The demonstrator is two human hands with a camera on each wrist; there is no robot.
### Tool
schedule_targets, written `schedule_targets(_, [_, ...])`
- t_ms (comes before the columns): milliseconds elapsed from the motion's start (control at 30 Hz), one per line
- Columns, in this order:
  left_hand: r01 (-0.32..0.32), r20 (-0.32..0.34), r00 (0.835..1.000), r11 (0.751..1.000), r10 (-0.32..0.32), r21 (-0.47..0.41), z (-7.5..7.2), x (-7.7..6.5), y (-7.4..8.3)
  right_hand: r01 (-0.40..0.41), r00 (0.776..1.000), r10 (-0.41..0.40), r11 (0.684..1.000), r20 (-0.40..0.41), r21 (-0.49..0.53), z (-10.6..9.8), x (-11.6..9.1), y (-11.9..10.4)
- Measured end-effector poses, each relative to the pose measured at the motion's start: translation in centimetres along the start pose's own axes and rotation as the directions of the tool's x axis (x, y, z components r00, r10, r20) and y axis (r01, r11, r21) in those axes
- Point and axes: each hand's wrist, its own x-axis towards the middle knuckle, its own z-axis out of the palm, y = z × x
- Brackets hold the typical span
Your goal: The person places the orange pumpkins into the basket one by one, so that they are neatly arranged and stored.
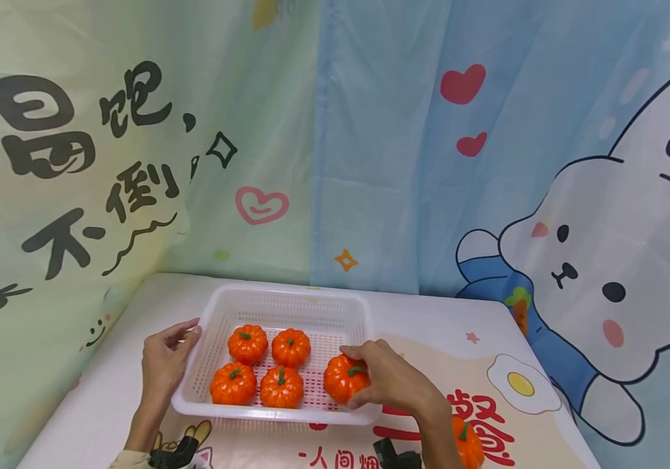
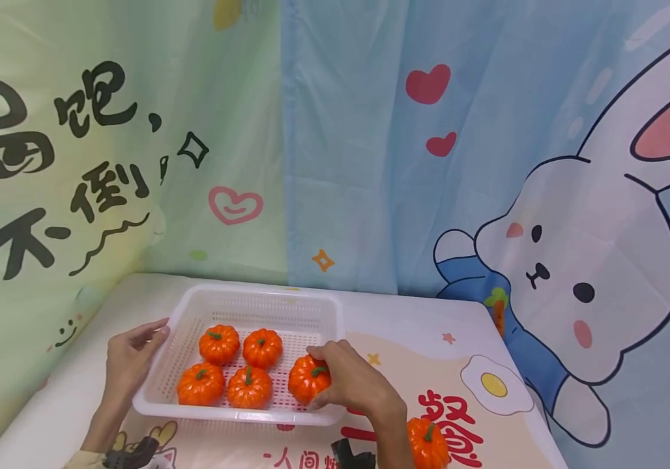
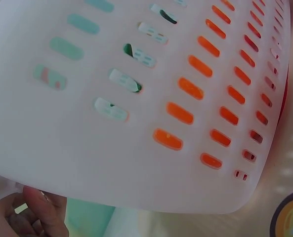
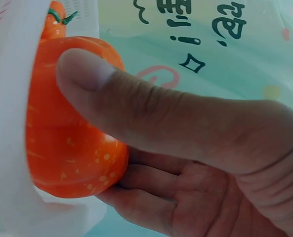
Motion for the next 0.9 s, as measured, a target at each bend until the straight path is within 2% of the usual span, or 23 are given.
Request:
schedule_targets(300, [0.001,-0.002,1.0,1.0,-0.001,-0.002,-0.1,0.0,0.1,0.032,0.999,-0.032,0.999,0.0,-0.012,1.1,0.7,0.5])
schedule_targets(900, [-0.003,-0.015,1.0,1.0,0.003,0.009,0.1,0.2,-0.1,0.029,0.998,-0.027,0.998,0.054,-0.047,2.9,2.6,1.1])
